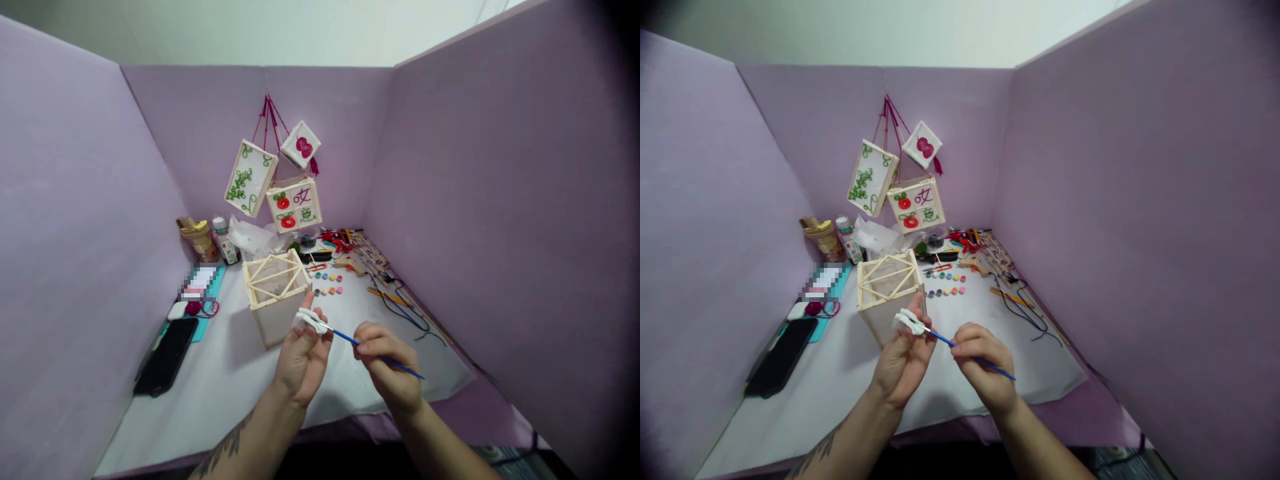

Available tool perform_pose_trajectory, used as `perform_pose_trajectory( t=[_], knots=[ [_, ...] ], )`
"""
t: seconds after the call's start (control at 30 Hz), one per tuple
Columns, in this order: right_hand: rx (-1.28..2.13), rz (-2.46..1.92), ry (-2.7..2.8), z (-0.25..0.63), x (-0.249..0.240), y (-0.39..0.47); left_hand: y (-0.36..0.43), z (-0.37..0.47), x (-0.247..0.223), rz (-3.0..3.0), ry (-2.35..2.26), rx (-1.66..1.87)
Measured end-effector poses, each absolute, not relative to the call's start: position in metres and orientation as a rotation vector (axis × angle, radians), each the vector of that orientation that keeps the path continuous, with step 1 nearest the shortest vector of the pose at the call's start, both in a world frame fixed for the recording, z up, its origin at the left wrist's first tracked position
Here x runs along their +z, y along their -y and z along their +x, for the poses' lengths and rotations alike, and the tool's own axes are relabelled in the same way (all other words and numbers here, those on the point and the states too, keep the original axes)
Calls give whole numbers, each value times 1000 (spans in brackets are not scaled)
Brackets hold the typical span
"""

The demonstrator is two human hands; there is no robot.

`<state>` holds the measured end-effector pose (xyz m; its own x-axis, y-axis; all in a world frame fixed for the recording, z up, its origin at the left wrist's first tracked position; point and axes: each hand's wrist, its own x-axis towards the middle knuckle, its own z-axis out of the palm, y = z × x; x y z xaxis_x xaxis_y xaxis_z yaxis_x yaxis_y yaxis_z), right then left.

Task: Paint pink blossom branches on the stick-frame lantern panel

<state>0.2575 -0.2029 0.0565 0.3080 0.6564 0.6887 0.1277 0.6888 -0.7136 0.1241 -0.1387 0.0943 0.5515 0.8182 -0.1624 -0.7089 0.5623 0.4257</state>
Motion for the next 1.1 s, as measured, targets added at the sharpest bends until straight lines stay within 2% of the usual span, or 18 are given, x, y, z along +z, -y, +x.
perform_pose_trajectory(
  t=[0.37,0.7,1.1],
  knots=[
    [423,-645,1145,265,59,207,131,113,102,334,-305,1095],
    [611,-578,1029,251,63,204,138,117,95,321,-329,964],
    [656,-610,974,246,55,202,139,120,91,391,-325,987]
  ],
)
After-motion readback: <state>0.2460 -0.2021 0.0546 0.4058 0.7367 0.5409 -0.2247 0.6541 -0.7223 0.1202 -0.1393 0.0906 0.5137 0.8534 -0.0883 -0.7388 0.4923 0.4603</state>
